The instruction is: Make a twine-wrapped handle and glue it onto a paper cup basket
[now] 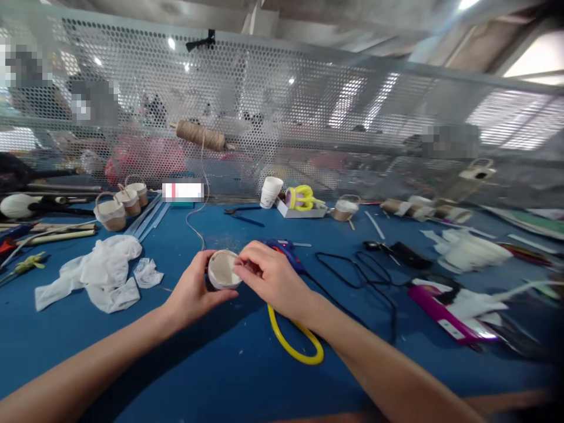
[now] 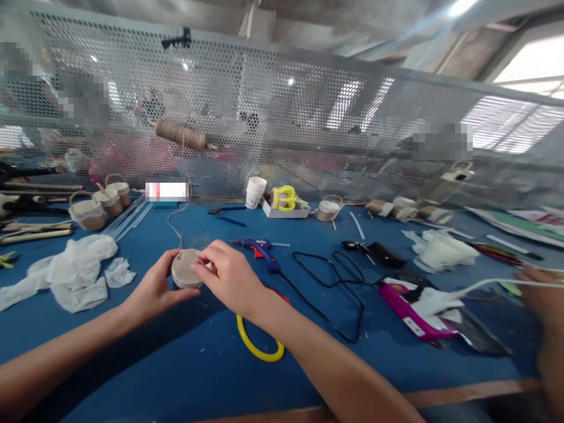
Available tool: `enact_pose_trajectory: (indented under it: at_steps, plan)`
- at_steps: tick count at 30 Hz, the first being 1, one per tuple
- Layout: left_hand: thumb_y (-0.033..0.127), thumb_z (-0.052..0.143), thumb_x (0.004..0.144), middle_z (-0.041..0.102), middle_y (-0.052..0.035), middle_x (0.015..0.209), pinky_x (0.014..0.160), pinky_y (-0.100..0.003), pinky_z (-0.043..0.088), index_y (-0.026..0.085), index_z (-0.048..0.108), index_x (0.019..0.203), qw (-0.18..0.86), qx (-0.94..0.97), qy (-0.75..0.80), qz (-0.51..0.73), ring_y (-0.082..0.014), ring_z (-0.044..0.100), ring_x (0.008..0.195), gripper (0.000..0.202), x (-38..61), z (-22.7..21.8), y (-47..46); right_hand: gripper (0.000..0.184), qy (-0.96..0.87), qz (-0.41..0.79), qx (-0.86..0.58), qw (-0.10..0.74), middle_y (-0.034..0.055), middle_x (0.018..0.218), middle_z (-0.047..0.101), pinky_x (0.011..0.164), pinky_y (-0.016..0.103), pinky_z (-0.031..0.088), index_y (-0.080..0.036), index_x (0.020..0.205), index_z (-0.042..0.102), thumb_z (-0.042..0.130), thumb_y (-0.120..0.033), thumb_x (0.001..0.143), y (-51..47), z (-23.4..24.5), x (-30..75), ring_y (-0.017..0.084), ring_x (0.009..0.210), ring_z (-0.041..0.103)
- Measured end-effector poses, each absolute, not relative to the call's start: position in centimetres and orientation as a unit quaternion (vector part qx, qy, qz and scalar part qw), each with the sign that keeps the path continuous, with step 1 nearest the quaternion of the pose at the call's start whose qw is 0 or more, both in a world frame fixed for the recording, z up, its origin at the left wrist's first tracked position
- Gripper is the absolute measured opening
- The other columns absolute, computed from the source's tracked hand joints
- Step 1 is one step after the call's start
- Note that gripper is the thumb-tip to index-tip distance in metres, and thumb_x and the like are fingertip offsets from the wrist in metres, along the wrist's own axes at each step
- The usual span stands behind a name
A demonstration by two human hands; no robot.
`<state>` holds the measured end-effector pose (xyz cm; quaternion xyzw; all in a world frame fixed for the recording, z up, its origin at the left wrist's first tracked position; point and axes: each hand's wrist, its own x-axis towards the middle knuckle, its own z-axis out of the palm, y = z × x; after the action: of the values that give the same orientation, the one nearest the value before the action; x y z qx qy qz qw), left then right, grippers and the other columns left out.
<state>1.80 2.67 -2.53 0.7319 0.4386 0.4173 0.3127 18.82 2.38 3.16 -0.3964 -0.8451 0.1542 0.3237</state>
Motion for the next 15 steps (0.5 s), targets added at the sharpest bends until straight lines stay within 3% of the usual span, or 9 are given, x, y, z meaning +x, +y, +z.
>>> enact_pose_trajectory:
  at_steps: [2, 5, 8, 12, 15]
  plan:
    - [0.033, 0.066, 0.065, 0.051, -0.0125, 0.112, 0.088, -0.039, 0.043, 0.016, 0.035, 0.113, 0.31, 0.737, 0.431, 0.419, -0.0231, 0.053, 0.103, 0.06, 2.1, -2.9, 2.9, 0.016, -0.847, 0.145, -0.409, 0.307, 0.0008, 0.068, 0.052, 0.059, 0.023, 0.041, -0.014, 0.067, 0.055, 0.049, -0.021, 0.081, 2.9, 3.8, 19.0, 0.009, 0.06, 0.048]
    - [0.034, 0.062, 0.07, 0.041, -0.0138, 0.12, 0.092, -0.043, 0.04, 0.019, 0.027, 0.122, 0.274, 0.747, 0.433, 0.423, -0.0253, 0.045, 0.112, 0.065, 2.3, -3.6, 2.9, 0.015, -0.796, 0.209, -0.486, 0.294, -0.0019, 0.057, 0.052, 0.052, 0.022, 0.041, -0.015, 0.07, 0.055, 0.049, -0.025, 0.08, 5.0, 5.0, 20.4, 0.008, 0.05, 0.048]
    - [0.03, 0.055, 0.076, 0.039, -0.0126, 0.122, 0.092, -0.046, 0.04, 0.023, 0.028, 0.123, 0.245, 0.765, 0.43, 0.413, -0.0247, 0.045, 0.111, 0.054, 2.2, -4.3, 2.3, 0.02, -0.738, 0.258, -0.567, 0.258, -0.0029, 0.05, 0.053, 0.046, 0.02, 0.042, -0.015, 0.07, 0.054, 0.049, -0.03, 0.081, 8.7, 5.8, 22.9, 0.007, 0.042, 0.048]
    - [0.025, 0.051, 0.079, 0.04, -0.0122, 0.123, 0.094, -0.044, 0.041, 0.025, 0.035, 0.118, 0.224, 0.787, 0.41, 0.402, -0.0245, 0.044, 0.114, 0.042, 2.1, -4.9, 1.3, 0.019, -0.713, 0.193, -0.624, 0.254, -0.0006, 0.054, 0.055, 0.048, 0.021, 0.043, -0.012, 0.074, 0.056, 0.046, -0.025, 0.083, 14.8, 5.8, 26.4, 0.007, 0.045, 0.05]
    - [0.024, 0.05, 0.08, 0.043, -0.0114, 0.122, 0.095, -0.042, 0.041, 0.026, 0.038, 0.116, 0.221, 0.787, 0.413, 0.402, -0.0239, 0.045, 0.114, 0.038, 2.1, -5.4, 1.2, 0.021, -0.699, 0.139, -0.662, 0.232, 0.0033, 0.074, 0.06, 0.058, 0.026, 0.047, -0.01, 0.086, 0.058, 0.047, -0.027, 0.085, 18.8, 5.3, 28.5, 0.011, 0.06, 0.057]
